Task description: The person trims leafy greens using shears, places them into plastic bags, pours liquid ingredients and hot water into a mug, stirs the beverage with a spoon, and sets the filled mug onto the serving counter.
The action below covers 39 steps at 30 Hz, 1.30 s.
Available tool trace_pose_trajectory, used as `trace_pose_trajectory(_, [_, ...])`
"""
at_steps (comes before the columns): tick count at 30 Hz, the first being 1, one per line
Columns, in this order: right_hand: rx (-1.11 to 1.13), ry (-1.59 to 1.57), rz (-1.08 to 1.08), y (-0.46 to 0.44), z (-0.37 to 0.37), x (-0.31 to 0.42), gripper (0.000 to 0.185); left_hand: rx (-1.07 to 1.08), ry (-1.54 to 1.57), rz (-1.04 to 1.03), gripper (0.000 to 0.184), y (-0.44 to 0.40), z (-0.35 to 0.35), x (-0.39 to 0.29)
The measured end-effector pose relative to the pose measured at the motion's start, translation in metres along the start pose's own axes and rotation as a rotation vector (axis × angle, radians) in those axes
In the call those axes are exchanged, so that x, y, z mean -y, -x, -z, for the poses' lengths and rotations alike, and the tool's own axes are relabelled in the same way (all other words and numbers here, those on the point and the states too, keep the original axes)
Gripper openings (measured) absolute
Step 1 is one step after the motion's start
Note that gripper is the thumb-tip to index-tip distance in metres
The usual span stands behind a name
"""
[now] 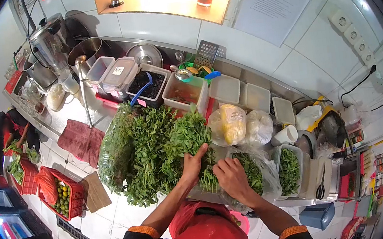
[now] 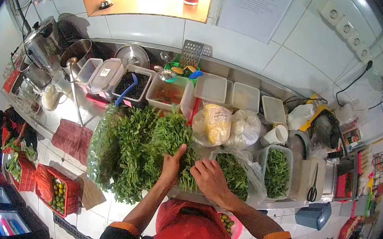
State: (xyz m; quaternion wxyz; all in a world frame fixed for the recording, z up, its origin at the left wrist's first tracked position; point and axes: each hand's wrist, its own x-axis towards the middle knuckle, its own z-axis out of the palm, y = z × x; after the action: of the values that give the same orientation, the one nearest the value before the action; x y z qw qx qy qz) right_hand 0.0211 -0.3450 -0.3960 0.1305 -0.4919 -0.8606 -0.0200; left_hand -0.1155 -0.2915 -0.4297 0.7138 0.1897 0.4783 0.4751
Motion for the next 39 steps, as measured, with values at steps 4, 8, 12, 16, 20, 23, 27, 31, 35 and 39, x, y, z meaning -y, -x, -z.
trace_pose_trajectory(4, [0.028, -0.045, 0.017, 0.006, -0.002, -0.004, 0.008, 0.022, 0.087, 0.017, 0.030, -0.013, 0.007, 0.024])
trace_pose_trajectory(8, [0.068, -0.437, -0.276, 0.007, -0.006, -0.012, 0.007, 0.118, 0.056, -0.112, 0.031, -0.009, 0.003, 0.024])
trace_pose_trajectory(12, [0.236, -0.825, -0.587, 0.008, -0.013, -0.026, 0.019, 0.066, -0.250, -0.160, 0.040, -0.015, 0.009, 0.035])
trace_pose_trajectory(16, [0.290, -0.788, -0.595, 0.004, -0.005, -0.021, 0.018, 0.131, -0.534, -0.004, 0.054, -0.015, 0.015, 0.027])
trace_pose_trajectory(20, [0.205, -0.300, -0.415, 0.003, -0.004, -0.010, 0.012, -0.062, -0.466, -0.167, 0.054, -0.002, 0.000, 0.026])
trace_pose_trajectory(23, [-0.016, 0.047, -0.209, 0.006, -0.005, 0.003, 0.009, 0.012, -0.233, -0.162, 0.053, -0.010, -0.004, 0.029])
trace_pose_trajectory(27, [0.028, 0.088, -0.194, 0.005, -0.002, 0.012, 0.008, -0.055, -0.405, -0.027, 0.055, -0.007, -0.002, 0.011])
trace_pose_trajectory(31, [-0.007, -0.064, -0.258, 0.012, 0.001, 0.020, 0.009, -0.046, -0.215, -0.006, 0.054, -0.020, 0.005, 0.020])
trace_pose_trajectory(35, [0.031, -0.316, -0.437, 0.023, 0.004, 0.018, 0.013, 0.073, -0.050, 0.283, 0.047, -0.024, 0.015, 0.009])
trace_pose_trajectory(39, [0.058, -0.504, -0.520, 0.036, 0.013, 0.008, 0.012, 0.047, 0.028, 0.243, 0.048, -0.025, 0.014, 0.006])
